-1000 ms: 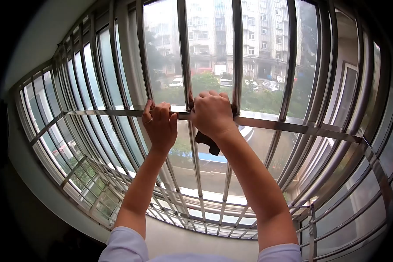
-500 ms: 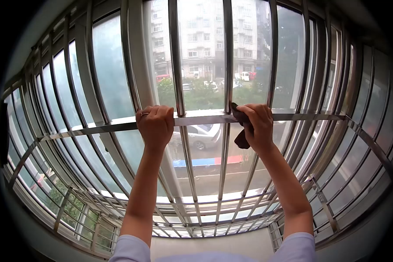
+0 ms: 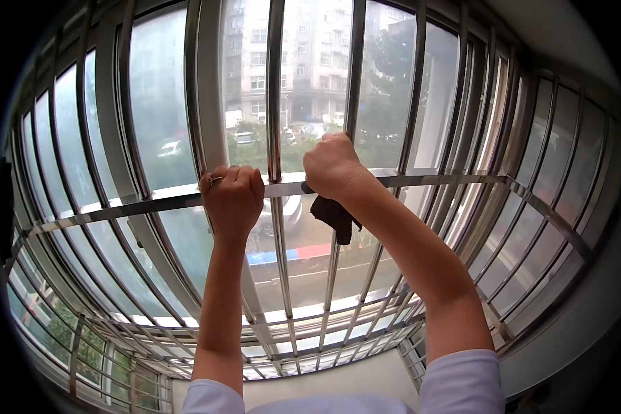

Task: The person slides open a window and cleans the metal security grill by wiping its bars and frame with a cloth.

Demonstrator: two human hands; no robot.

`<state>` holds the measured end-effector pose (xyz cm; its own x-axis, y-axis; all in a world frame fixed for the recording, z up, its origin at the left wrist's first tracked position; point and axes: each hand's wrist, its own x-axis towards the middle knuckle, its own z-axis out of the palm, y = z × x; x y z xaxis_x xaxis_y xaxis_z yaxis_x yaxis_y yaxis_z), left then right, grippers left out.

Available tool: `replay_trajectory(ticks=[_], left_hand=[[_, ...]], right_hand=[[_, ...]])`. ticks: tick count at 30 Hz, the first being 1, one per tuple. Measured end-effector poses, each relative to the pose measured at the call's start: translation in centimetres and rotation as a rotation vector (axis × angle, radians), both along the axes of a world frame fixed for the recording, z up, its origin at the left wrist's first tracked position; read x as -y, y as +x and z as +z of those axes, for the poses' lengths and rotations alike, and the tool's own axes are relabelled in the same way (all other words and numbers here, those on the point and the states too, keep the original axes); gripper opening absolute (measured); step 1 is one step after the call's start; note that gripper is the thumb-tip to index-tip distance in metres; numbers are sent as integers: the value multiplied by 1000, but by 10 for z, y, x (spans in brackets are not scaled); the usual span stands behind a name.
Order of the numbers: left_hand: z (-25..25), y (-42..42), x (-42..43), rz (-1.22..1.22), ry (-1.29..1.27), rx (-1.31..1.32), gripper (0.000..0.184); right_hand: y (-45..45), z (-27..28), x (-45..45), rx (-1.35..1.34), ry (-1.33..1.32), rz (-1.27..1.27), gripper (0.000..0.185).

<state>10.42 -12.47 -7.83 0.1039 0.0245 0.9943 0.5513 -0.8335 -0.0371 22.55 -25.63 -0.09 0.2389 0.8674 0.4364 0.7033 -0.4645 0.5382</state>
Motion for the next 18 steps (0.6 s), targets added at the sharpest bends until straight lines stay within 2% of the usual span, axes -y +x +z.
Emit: replay_trajectory(ticks=[4,6,7,8,10,13,17,18], left_hand=[[-4,-3,-1,-1,24,-41,27],[-2,-4,-3,-31,12,-62,26],[-2,-4,-3,-21,20,-61,26],[-3,-4,-3,-17,14,-72,25],[-2,-4,-1,0,12,-78,24],[-2,-2,-1,28,30,-53,23],[-5,4,-2,43,30,-2,24],[-5,4,-2,42,55,21,25]], right_hand=[[15,-17,10,43,119,169,6],[22,-29,18,183,384,444,4],[23,-36,25,146,440,548,2],[25,-44,32,163,512,615,9],[29,-54,51,18,622,730,23],[54,-69,71,-22,760,756,35],[76,-68,62,-326,1256,746,22],[77,-60,57,-348,1215,738,16]])
